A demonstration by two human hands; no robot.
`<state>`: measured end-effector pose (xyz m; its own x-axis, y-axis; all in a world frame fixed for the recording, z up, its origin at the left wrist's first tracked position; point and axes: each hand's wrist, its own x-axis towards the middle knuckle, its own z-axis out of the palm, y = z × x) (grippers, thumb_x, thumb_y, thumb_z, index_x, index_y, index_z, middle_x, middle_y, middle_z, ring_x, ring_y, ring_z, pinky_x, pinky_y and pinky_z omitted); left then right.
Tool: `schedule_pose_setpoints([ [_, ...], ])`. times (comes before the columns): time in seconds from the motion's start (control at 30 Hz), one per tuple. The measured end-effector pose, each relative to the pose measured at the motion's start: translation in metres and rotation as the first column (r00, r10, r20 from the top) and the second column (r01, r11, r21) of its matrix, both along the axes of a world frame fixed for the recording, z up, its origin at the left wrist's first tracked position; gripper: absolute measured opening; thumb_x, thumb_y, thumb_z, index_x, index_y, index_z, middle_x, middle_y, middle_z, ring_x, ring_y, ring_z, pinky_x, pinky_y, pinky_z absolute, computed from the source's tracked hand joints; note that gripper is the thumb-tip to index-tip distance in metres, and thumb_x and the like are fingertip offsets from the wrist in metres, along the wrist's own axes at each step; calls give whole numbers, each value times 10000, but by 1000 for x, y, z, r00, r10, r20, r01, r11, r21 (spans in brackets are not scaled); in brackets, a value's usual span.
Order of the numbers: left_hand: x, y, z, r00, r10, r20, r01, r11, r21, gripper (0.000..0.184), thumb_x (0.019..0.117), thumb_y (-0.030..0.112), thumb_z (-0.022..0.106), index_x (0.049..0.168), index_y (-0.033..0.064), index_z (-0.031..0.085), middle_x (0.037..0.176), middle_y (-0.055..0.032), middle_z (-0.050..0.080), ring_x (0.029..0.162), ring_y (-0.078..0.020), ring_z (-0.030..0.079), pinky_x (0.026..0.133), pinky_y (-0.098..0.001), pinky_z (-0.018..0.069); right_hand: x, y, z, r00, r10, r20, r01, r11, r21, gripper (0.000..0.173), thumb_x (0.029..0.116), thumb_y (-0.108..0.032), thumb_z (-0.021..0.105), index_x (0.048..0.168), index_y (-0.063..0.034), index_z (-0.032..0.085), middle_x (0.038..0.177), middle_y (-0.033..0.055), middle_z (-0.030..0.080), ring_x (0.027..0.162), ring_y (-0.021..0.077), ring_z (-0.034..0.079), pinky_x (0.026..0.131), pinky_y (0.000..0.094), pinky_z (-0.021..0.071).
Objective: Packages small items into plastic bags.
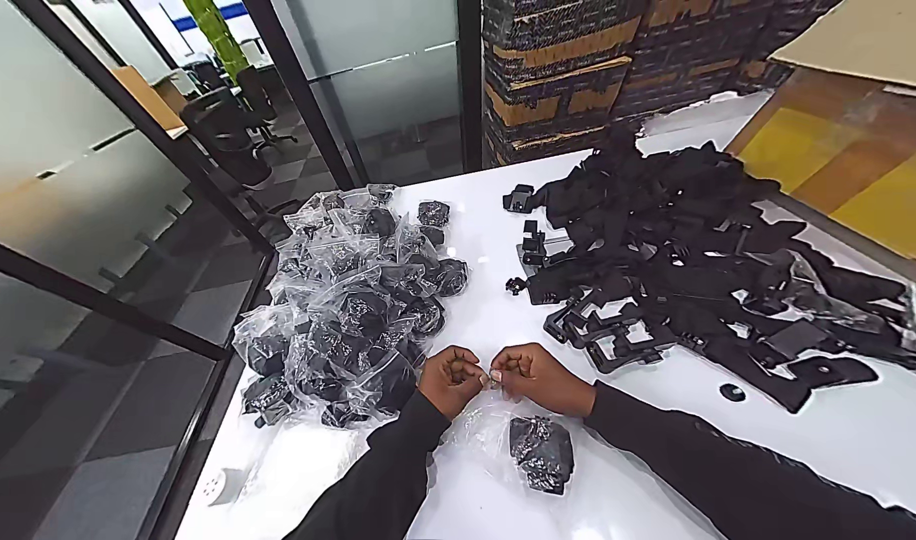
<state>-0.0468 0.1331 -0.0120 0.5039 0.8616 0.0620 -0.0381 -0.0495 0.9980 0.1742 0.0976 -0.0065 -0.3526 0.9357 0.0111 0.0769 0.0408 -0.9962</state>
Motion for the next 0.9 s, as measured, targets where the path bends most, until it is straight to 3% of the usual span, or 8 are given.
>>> schedule_pose_setpoints([
  [0.9, 2, -1, 0, 1000, 9, -9, -9, 1000, -4, 271, 799, -53, 777, 1022, -31, 625, 838, -72, 755, 705, -125, 730, 690, -287, 624, -1, 0, -1, 1000, 7, -2, -6, 1000, 19, 53, 970, -85, 638, 968, -53, 680, 736, -29, 682, 622, 58, 659, 613, 238, 583],
])
